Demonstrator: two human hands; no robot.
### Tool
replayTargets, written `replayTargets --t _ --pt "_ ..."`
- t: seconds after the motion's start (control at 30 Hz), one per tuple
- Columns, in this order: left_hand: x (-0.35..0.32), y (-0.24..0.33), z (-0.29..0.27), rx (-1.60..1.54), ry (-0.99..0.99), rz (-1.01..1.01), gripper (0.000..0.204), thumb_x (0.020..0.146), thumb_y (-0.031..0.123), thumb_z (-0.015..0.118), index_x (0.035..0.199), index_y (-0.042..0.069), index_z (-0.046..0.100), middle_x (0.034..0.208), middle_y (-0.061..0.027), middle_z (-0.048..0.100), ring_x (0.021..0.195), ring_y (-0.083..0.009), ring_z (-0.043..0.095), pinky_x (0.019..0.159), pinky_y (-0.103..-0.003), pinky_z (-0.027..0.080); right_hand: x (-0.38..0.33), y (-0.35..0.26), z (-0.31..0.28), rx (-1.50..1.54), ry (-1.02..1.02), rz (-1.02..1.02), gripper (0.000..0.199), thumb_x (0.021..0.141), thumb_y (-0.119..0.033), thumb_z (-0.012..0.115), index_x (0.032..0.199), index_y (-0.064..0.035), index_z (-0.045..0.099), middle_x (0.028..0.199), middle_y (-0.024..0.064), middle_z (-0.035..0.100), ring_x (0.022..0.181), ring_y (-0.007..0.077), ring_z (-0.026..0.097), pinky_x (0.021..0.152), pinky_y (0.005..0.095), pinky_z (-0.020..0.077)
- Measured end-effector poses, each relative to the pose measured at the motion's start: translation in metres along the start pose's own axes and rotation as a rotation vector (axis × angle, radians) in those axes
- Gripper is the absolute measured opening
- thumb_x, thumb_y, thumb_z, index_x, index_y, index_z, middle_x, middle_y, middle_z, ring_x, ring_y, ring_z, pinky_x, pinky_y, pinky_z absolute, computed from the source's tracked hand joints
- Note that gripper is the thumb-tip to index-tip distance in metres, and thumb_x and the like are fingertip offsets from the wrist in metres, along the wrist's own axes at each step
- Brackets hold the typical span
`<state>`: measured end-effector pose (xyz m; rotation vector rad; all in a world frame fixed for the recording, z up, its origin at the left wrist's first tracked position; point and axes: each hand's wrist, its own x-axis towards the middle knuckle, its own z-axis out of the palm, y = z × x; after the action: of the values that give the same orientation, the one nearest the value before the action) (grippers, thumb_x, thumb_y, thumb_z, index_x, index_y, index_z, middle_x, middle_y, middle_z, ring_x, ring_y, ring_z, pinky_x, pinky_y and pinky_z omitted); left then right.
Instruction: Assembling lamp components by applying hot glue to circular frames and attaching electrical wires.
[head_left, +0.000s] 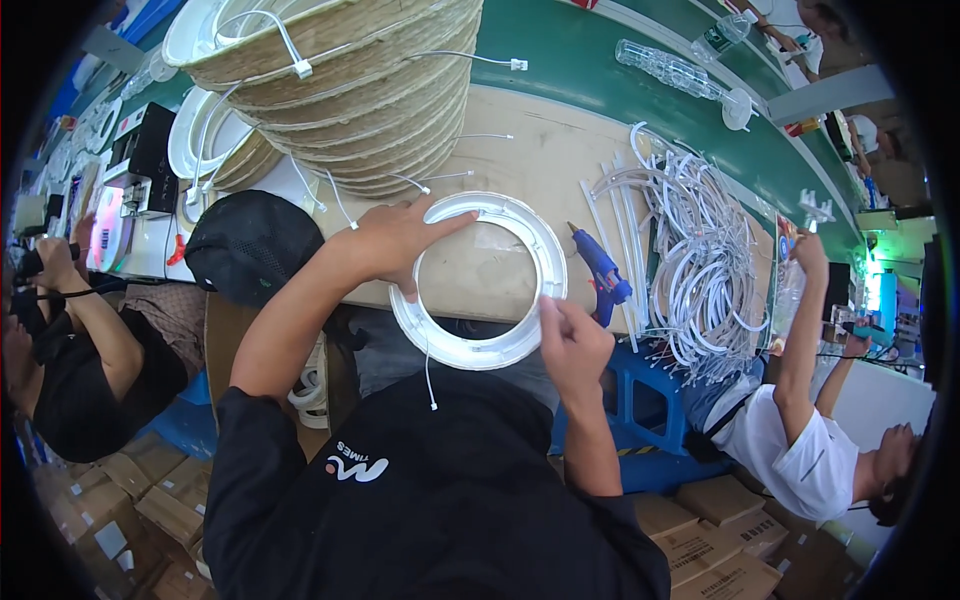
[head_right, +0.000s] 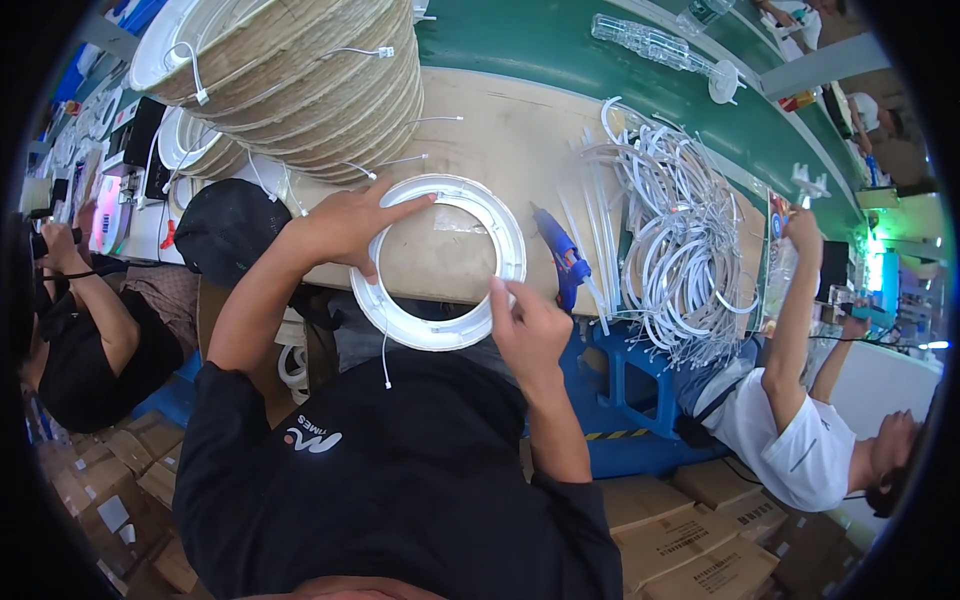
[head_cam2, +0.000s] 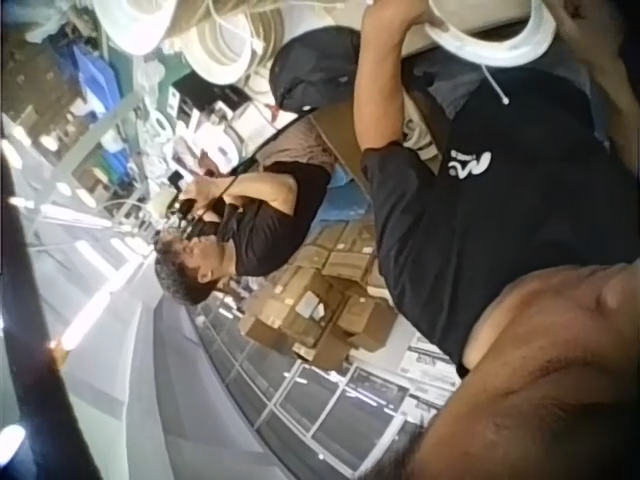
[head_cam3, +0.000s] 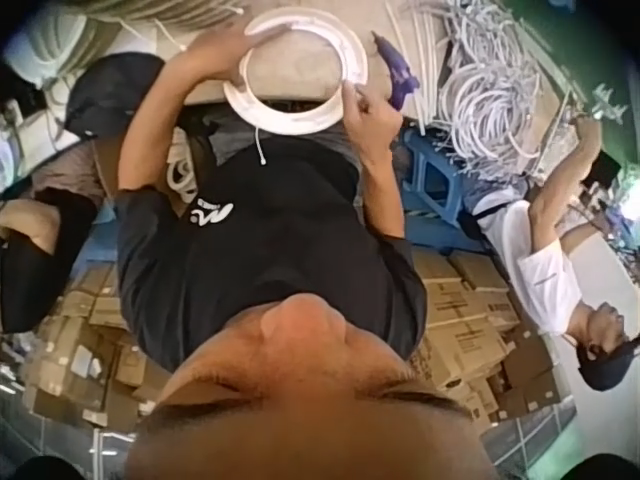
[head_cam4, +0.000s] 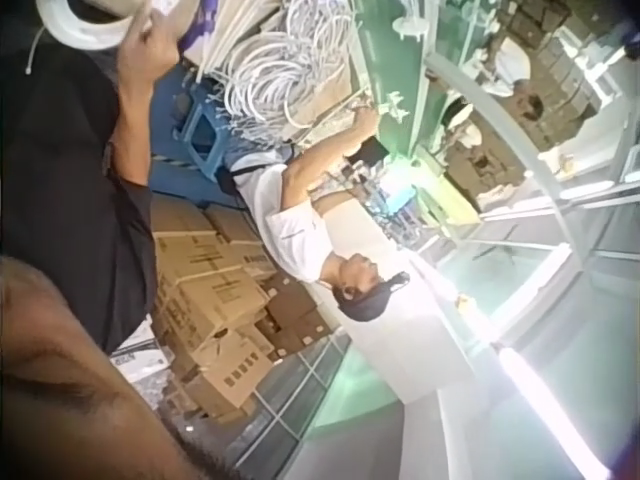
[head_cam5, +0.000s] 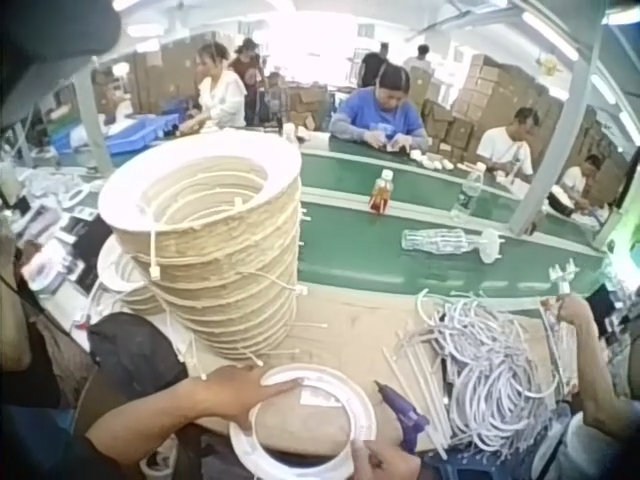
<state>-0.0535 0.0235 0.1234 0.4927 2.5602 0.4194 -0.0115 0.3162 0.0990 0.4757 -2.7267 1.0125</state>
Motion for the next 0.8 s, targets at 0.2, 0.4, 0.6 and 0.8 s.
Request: replayTargets --t 0.2,0.4,0.6,0.8 --pt "0.001 -0.005 -0.010 -0.083 -0.086 0.007 0.134 0.047 0.022 0.096 0.159 0.034 0.023 0.135 -0.0208 0.046 0.119 -0.0413 0.058 0.094 -0.044 0.050 -0.028 0.049 -0.007 0.284 0.278 0.477 0.030 0.088 -0.017 0.078 0.104 0.0043 0.065 0.073 0.0021 0.050 0.062 0.0122 0.044 0.056 0.0252 0.0344" --pt "-0.022 -0.015 0.008 -0.359 0.144 0.052 0.111 0.063 0.040 0.090 0.158 0.025 0.032 0.138 -0.0203 0.046 0.124 -0.0387 0.053 0.100 -0.041 0.046 0.013 0.053 -0.007 -0.121 0.096 0.182 0.038 0.087 -0.015 0.079 0.113 0.0037 0.057 0.091 0.0054 0.055 0.083 0.0161 0.055 0.073 0.0308 0.0464" --pt "-0.026 -0.028 0.068 -0.840 0.729 0.051 0.047 0.091 0.020 0.072 0.134 0.007 0.061 0.101 -0.0095 0.062 0.090 -0.0186 0.059 0.086 -0.031 0.048 0.026 0.030 -0.019 0.403 0.156 0.303 0.021 0.092 -0.008 0.073 0.108 0.0027 0.064 0.097 0.0056 0.066 0.082 0.0115 0.061 0.075 0.0259 0.0495" --pt "-0.011 0.001 0.081 -0.628 0.963 -0.120 0.023 0.096 0.017 0.064 0.112 0.002 0.071 0.080 -0.0109 0.065 0.067 -0.0245 0.060 0.070 -0.037 0.047 0.029 -0.021 -0.002 0.431 -0.193 0.338 0.025 0.092 -0.014 0.074 0.107 0.0037 0.065 0.089 0.0082 0.067 0.080 0.0162 0.064 0.074 0.0298 0.0517"
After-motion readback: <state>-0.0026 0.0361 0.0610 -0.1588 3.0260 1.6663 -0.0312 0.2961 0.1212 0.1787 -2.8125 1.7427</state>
